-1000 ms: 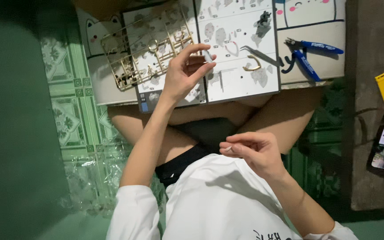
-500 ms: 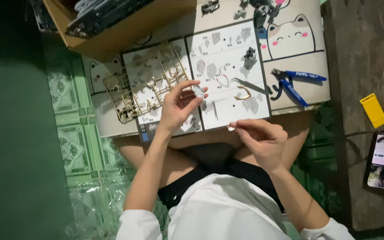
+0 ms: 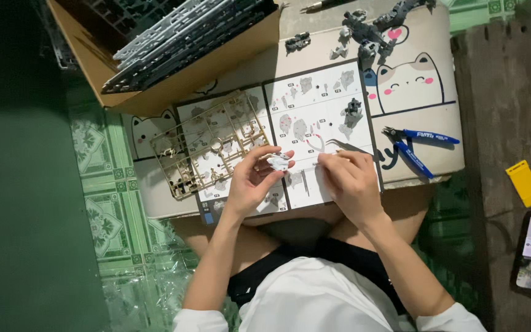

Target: The person assembles a plastic model kit by cutting parts from a runner, clipping nubs, and snapping pieces together. They reference an instruction manual and use tweezers to handle small components while seated on the floor.

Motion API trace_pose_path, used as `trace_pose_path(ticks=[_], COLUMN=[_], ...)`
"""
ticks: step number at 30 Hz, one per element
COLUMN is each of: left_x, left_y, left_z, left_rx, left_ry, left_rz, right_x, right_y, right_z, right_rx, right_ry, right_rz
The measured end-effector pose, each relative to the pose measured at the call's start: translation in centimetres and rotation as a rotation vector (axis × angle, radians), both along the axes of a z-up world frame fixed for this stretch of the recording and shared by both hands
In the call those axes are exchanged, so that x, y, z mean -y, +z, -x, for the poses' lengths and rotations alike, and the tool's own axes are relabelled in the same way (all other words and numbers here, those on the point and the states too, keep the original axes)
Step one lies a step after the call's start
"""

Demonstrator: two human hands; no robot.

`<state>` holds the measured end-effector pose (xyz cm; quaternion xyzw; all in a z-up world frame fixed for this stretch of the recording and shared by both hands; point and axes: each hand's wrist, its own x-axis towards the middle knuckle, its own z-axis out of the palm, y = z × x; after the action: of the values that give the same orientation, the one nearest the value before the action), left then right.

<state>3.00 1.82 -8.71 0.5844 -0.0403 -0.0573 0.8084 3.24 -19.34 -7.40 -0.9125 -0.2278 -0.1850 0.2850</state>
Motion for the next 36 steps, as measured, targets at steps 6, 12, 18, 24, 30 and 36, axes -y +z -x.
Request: trace_pose_path(ticks=[6, 12, 18, 24, 30, 36], left_x=[0.5, 1.4, 1.4, 1.8, 2.2, 2.8], left_y=[1.9, 4.1, 5.0, 6.5, 7.9, 9.1], left_z=[1.1, 3.3, 4.7, 5.6, 6.6, 7.8], left_rx=[0.021, 0.107, 0.211, 0.255, 0.311, 0.315], left_ry=[-0.001, 0.019, -0.041, -0.069, -0.05, 0.108], left_rz=[0.056, 0.148, 0.23, 0.212, 0.025, -0.245], right_x=[-0.8, -1.6, -1.1, -1.0, -0.9, -0.7], right_y=[4.5, 8.5, 9.5, 9.3, 8.8, 7.9], right_z=[0.7, 1.7, 3.8, 5.0, 5.3, 5.6], right_rx=[-0.311, -0.617, -0.77, -0.862, -0.829, -0.7], right_ry=[-0.02, 0.105, 0.155, 0.262, 0.262, 0.334], right_rz=[-0.407, -0.735, -0.901, -1.042, -1.073, -0.972])
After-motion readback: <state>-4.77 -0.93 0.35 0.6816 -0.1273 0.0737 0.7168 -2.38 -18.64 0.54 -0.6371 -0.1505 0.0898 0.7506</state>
